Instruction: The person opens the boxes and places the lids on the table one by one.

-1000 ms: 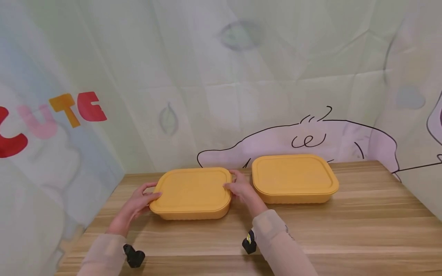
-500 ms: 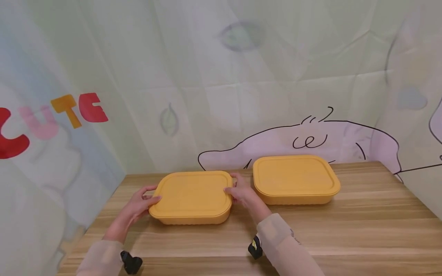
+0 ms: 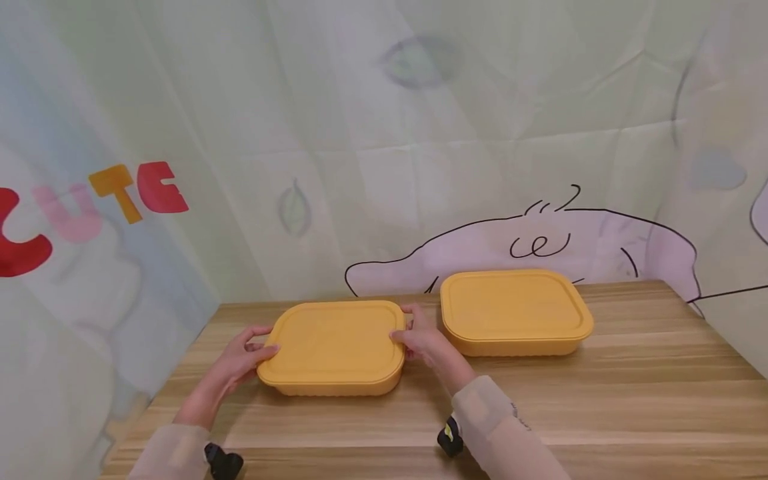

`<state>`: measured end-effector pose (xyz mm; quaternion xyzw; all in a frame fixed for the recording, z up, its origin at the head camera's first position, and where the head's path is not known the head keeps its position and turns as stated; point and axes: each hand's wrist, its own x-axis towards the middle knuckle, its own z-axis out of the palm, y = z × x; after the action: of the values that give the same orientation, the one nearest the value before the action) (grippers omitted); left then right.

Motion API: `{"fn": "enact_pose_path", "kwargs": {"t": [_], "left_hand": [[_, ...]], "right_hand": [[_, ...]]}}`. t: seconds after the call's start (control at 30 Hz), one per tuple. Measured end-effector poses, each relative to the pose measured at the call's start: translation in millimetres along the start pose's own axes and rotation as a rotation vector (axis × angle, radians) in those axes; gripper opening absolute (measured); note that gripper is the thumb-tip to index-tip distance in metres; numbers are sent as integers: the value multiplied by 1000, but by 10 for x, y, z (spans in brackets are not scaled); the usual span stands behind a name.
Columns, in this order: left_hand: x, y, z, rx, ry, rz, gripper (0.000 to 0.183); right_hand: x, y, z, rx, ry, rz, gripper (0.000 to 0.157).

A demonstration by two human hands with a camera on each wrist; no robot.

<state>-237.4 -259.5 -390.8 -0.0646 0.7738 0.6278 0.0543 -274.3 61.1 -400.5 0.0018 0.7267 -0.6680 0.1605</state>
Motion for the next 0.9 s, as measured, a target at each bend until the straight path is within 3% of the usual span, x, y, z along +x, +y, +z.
{"fn": "enact_pose_path", "kwargs": {"t": [0.2, 0.4, 0.63, 0.9], "left_hand": [[2, -22, 13, 9, -6, 5, 51], [-20, -56, -54, -2, -61, 46, 52], [-45, -1, -9, 29, -41, 9, 55], [-64, -48, -40, 51, -35, -14, 56]], "right_hand": [[-47, 2, -19, 13, -12, -1, 60], [-66, 26, -5, 6, -7, -10, 56], [-85, 35, -9, -12, 5, -21, 55], [-103, 81, 2, -22, 0, -27, 56]]}}
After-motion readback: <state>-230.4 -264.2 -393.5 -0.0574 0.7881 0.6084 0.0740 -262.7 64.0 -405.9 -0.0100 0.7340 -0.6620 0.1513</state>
